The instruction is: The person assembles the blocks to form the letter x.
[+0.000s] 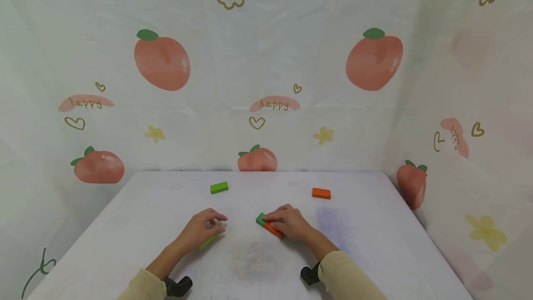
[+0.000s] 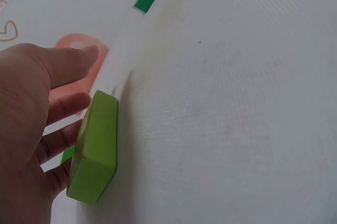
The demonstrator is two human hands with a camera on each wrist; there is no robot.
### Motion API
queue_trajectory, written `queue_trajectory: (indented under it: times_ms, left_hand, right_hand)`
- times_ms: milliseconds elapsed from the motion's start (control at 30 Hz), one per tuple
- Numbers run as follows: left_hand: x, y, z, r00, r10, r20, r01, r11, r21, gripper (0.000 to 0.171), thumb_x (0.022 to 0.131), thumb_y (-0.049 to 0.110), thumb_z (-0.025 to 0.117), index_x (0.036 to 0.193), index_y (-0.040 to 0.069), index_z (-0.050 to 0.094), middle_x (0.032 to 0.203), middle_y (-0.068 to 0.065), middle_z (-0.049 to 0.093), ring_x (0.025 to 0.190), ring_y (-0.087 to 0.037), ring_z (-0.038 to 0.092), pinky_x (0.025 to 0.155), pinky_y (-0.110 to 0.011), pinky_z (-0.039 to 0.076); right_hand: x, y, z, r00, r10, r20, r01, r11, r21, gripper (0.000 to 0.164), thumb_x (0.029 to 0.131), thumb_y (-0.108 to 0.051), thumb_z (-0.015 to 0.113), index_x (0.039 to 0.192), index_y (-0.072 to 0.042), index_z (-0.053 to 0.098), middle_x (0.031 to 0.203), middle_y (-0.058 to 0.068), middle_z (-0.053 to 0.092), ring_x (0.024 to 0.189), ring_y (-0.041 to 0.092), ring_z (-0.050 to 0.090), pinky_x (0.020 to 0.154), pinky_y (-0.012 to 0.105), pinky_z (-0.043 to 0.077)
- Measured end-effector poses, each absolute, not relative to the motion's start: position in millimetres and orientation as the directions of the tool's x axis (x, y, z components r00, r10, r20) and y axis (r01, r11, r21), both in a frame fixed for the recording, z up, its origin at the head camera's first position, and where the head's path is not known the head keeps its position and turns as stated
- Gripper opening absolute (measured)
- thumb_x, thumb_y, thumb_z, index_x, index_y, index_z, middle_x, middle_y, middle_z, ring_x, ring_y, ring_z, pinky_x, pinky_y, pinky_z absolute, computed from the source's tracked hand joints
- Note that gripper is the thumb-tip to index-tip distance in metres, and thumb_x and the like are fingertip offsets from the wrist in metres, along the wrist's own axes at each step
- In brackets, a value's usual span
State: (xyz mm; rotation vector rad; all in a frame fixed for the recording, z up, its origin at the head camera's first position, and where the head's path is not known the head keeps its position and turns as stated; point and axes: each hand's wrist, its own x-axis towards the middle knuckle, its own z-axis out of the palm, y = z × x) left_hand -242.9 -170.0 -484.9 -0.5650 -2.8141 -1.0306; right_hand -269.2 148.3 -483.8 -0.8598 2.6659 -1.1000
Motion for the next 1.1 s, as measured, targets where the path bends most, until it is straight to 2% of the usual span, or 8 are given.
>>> queue_trajectory:
  times_ms: [533, 833, 1100]
  left_hand:
    - [-240, -175, -485, -0.92, 0.344, 0.186, 0.388, 0.738, 0.553, 0.026, 0.083, 0.023, 0.078, 0.108, 0.019, 0.071, 0.096, 0.011, 0.059, 0.086, -0.01, 0.053, 0.077, -0.035, 0.047]
    - [-236, -182, -482, -0.912, 0.371, 0.175, 0.404, 0.736, 0.543, 0.033, 0.082, 0.02, 0.078, 0.112, 0.013, 0.069, 0.098, 0.007, 0.058, 0.088, -0.013, 0.054, 0.078, -0.037, 0.046]
    - [-233, -186, -479, -0.92, 0.37, 0.126, 0.38, 0.77, 0.513, 0.041, 0.08, 0.025, 0.08, 0.117, 0.015, 0.068, 0.096, 0.007, 0.055, 0.084, -0.011, 0.051, 0.076, -0.036, 0.045]
  right_hand:
    - [-270, 149, -486, -0.827, -0.553, 0.102, -0.458, 0.558, -0.692, 0.029, 0.096, -0.013, 0.06, 0.121, -0.023, 0.071, 0.117, -0.003, 0.062, 0.116, 0.025, 0.045, 0.089, 0.047, 0.043]
    - [-270, 149, -487, -0.848, -0.526, 0.062, -0.415, 0.587, -0.695, 0.029, 0.096, -0.015, 0.062, 0.119, -0.029, 0.071, 0.119, -0.003, 0.059, 0.117, 0.025, 0.045, 0.09, 0.048, 0.042]
    - [-272, 150, -490, -0.851, -0.522, 0.06, -0.405, 0.579, -0.708, 0.03, 0.096, -0.015, 0.062, 0.119, -0.03, 0.071, 0.119, -0.002, 0.057, 0.117, 0.024, 0.044, 0.09, 0.047, 0.043]
